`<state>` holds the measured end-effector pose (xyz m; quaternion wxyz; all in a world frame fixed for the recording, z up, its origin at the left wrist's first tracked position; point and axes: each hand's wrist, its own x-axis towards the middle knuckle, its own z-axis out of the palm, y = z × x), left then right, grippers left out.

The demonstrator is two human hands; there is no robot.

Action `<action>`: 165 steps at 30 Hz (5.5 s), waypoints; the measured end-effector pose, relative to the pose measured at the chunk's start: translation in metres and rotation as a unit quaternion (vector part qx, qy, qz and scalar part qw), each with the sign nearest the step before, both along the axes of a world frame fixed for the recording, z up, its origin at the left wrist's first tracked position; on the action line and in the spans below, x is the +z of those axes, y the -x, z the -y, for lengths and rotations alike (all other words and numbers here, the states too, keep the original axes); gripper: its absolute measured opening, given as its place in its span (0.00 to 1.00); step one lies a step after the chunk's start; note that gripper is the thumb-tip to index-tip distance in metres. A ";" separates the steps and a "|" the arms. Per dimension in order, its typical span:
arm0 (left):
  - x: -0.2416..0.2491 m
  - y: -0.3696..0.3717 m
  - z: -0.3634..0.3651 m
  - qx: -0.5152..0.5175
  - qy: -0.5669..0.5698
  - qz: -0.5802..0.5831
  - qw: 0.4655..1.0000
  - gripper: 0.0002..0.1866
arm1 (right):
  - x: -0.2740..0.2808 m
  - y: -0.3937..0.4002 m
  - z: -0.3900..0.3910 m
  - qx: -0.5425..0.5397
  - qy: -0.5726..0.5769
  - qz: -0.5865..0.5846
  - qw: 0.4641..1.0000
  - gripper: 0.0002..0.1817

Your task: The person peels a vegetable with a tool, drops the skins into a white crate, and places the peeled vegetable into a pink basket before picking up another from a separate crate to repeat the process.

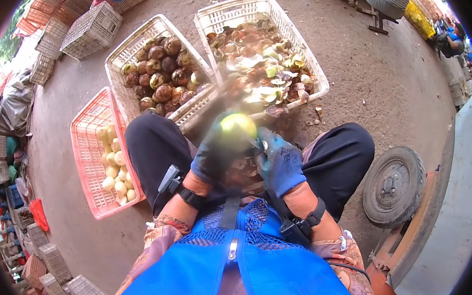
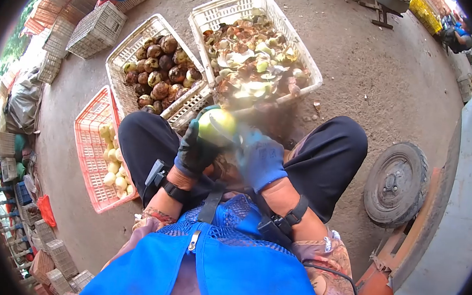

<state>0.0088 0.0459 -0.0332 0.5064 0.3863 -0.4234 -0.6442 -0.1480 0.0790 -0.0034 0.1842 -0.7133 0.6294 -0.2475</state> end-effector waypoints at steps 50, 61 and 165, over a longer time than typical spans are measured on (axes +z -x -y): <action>-0.044 -0.003 0.020 0.032 0.086 0.258 0.962 0.15 | -0.033 -0.010 0.031 0.050 0.152 0.130 0.979 0.31; -0.008 -0.003 0.012 -0.049 -0.254 -0.370 0.892 0.25 | -0.021 0.000 0.028 0.059 0.075 0.007 0.995 0.14; -0.002 -0.022 0.018 -0.037 -0.098 -0.122 0.987 0.35 | -0.066 0.031 0.056 -0.059 -0.056 -0.020 0.996 0.14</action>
